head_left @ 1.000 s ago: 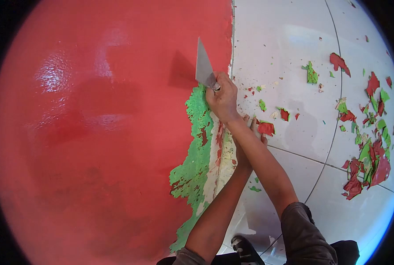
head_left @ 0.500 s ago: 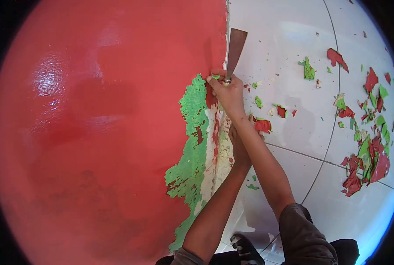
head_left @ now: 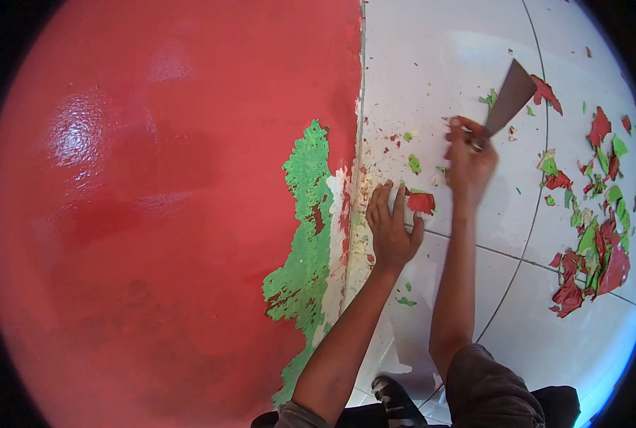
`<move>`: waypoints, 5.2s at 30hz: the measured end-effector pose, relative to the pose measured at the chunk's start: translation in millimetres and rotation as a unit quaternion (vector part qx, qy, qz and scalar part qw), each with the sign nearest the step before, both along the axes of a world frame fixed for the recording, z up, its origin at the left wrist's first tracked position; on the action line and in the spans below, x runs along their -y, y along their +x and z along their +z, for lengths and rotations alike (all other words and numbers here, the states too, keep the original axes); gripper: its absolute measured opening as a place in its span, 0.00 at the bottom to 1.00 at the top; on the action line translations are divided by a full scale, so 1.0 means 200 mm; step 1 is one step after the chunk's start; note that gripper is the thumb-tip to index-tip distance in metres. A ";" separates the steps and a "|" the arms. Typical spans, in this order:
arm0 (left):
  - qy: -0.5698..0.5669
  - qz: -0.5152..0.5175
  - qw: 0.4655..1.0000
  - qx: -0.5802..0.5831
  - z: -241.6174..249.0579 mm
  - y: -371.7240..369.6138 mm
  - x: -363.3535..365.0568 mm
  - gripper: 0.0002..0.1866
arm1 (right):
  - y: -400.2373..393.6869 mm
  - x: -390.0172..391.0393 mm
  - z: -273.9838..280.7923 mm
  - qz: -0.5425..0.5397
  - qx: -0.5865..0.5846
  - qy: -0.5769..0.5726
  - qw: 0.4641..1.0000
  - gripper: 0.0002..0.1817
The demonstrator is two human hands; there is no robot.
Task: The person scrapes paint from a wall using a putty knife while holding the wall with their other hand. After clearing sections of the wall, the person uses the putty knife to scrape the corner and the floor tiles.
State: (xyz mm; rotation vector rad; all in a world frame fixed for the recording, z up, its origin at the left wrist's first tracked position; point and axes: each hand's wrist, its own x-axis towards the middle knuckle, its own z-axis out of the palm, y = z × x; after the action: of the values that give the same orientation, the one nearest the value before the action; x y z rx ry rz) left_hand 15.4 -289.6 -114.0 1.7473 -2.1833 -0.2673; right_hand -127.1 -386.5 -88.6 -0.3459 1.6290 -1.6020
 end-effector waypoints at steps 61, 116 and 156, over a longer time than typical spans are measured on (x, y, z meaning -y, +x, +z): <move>0.004 -0.011 1.000 -0.001 -0.02 0.02 -0.02 0.34 | 0.42 0.19 0.03 0.206 0.042 -0.208 0.955 0.20; 0.007 -0.003 1.000 -0.016 -0.04 0.03 -0.02 0.36 | 0.49 0.31 0.07 0.291 -0.010 -0.363 0.885 0.12; 0.000 -0.016 1.000 0.014 -0.01 0.02 0.00 0.32 | 0.15 0.21 -0.01 -0.014 0.069 -0.146 0.987 0.15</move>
State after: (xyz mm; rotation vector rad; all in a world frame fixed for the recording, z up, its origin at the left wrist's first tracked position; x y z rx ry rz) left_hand 18.9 -288.8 -115.9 1.7280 -2.2335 -0.2525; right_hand -96.2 -427.5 -89.6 -0.3550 1.3018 -1.8467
